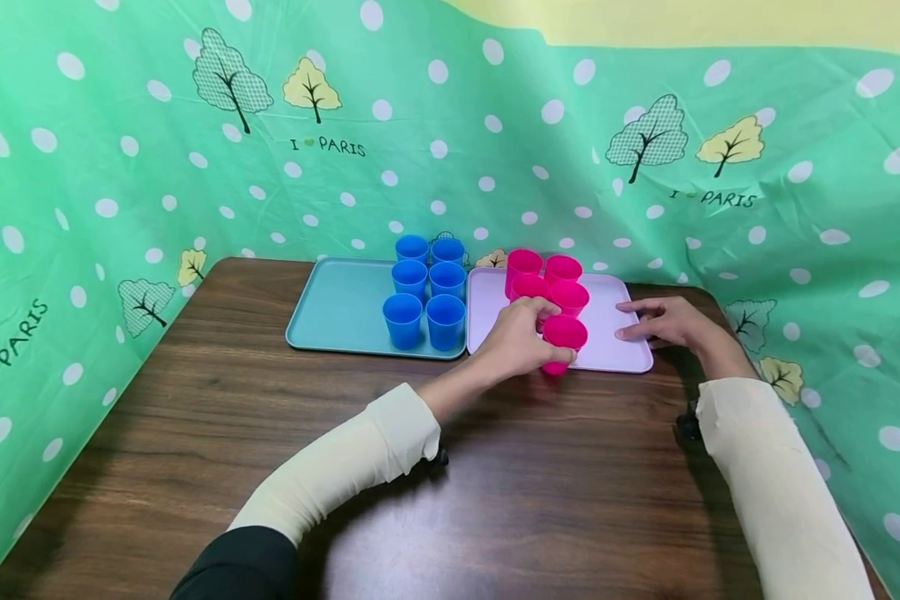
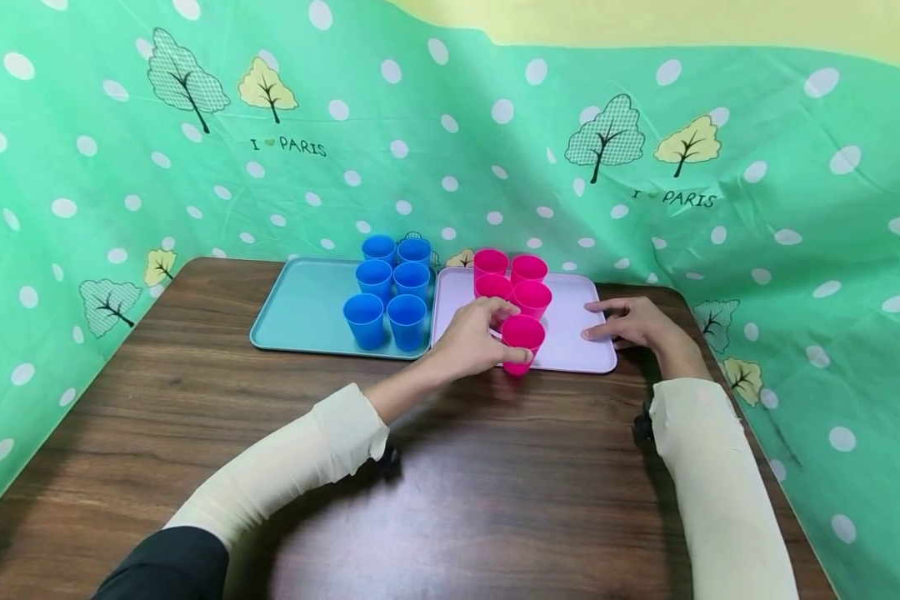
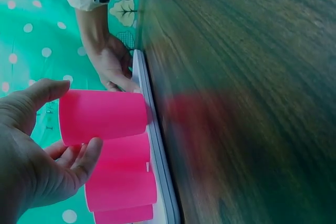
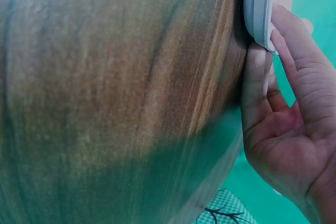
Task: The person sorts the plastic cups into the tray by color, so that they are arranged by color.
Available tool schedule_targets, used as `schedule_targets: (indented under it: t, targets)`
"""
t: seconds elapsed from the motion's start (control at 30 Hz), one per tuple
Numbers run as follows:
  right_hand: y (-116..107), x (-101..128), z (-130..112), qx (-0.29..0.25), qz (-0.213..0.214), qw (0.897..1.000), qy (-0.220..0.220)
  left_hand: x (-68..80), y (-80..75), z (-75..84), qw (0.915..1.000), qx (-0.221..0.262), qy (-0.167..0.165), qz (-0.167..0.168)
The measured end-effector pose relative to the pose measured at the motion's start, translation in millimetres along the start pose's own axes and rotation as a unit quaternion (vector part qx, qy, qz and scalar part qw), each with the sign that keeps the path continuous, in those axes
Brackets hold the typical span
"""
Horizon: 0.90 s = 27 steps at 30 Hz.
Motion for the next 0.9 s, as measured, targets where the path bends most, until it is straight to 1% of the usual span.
schedule_targets:
  t: [0.2,0.4,0.67,0.9]
  targets:
    - [-0.2,-1.0,-0.4,0.001,-0.001,1.000,0.003,-2.5,-5.7,-6.2,0.9995,0.016,-0.010,0.025]
    - [0.7,-0.1,-2.3,-0.001,0.000,1.000,-0.004,-4.7,-8.4,-12.8,0.9989,0.016,-0.015,0.040]
    - [1.5,-0.5,-2.5,-0.003,-0.002,1.000,-0.008,-6.4,-9.3,-24.3,0.9983,0.019,-0.023,0.051]
    - [0.5,1.1,-4.3,-0.001,0.006,1.000,-0.012,-7.6,-11.2,-29.1,0.9979,0.025,-0.023,0.055]
Point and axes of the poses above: each hand's wrist, its own x-axis away from the middle knuckle, its own y-axis out of the palm, z = x × y, the point moved 10 cm from there along -x, towards the middle knuckle, and after that the axes turned 11 degrees about y, right-handed, at the moved point
